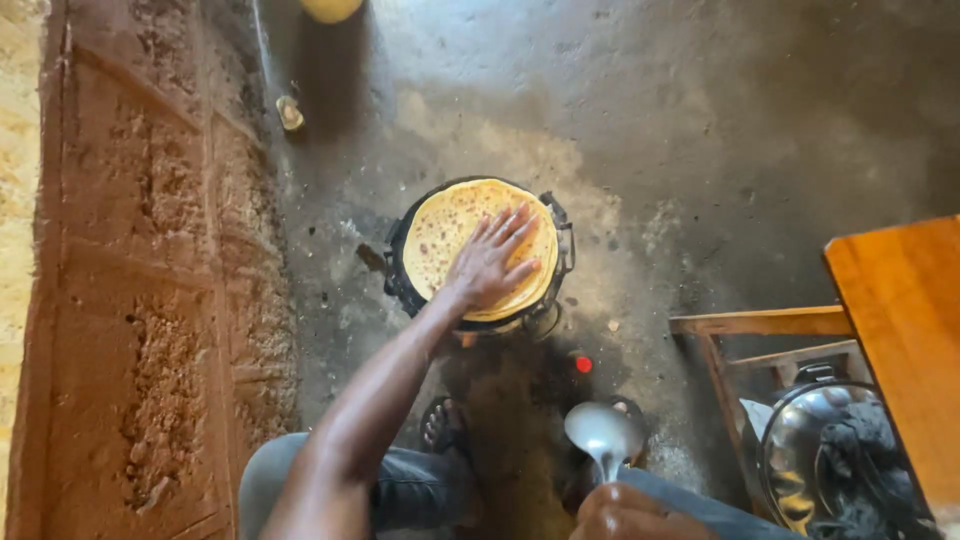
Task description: Flipping and oiling flatbreads on a heated pan and stacking them
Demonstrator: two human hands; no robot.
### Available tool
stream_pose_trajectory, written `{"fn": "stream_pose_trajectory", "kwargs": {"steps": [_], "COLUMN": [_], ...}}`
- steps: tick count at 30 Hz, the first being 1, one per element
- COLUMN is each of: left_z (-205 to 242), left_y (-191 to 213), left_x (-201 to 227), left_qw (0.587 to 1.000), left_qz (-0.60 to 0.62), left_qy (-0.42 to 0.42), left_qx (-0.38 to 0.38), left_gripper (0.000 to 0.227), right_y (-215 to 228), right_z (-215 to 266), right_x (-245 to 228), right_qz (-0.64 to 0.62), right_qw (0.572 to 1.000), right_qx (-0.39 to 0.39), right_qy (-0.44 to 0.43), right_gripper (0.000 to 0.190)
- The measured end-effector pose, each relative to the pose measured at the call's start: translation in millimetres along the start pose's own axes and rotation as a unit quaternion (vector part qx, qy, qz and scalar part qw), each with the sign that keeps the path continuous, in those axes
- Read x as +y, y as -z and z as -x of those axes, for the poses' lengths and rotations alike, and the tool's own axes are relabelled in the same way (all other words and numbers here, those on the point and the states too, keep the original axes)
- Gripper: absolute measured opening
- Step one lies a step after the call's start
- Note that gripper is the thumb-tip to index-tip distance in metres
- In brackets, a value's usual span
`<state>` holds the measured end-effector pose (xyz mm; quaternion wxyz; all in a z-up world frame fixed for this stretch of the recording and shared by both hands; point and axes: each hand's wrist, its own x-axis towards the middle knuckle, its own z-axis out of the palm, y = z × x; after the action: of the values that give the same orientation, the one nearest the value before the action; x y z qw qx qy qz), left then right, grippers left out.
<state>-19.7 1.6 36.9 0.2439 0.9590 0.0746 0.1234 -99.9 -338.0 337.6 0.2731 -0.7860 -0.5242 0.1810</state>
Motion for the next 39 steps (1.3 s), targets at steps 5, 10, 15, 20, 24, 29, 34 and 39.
{"fn": "stream_pose_trajectory", "kwargs": {"steps": [5,10,15,20,24,29,34,39], "left_z": [1.1,6.0,2.5,-8.4,-0.5,-4.4,-8.2,-21.7], "left_y": [-5.9,-9.3,-16.1,4.0,22.8,-52.4,-16.3,-13.5], "left_x": [-0.6,-9.0,-16.9,29.0,24.2,-22.7,21.9,42.4], "left_qw": [0.991,0.991,0.99,0.989,0.991,0.993,0.994,0.984], "left_qz": [0.012,0.063,0.007,0.062,-0.046,0.039,-0.057,0.039], "left_qy": [0.129,0.103,0.12,0.082,-0.039,0.112,0.005,0.164], "left_qx": [-0.023,-0.049,-0.068,-0.105,-0.12,-0.004,-0.089,0.054], "left_gripper": [0.079,0.075,0.079,0.07,0.078,0.107,0.089,0.071], "right_y": [29.8,-13.7,-21.8,-6.7,-11.1,15.5,31.3,47.3], "right_z": [-86.3,-122.0,-106.5,-110.1,-121.3,-126.9,-121.3,-122.1], "right_x": [-8.7,28.7,40.4,65.9,89.6,112.4,123.4,142.4], "right_qz": [-0.128,-0.016,-0.1,-0.069,-0.096,-0.123,-0.088,-0.055], "right_qw": [0.987,0.986,0.978,0.99,0.994,0.988,0.988,0.982], "right_qx": [-0.046,-0.064,-0.026,-0.012,0.045,0.069,0.098,0.1], "right_qy": [0.083,0.154,0.183,0.121,0.018,-0.068,-0.087,-0.152], "right_gripper": [0.027,0.046,0.055,0.068,0.027,0.039,0.03,0.056]}}
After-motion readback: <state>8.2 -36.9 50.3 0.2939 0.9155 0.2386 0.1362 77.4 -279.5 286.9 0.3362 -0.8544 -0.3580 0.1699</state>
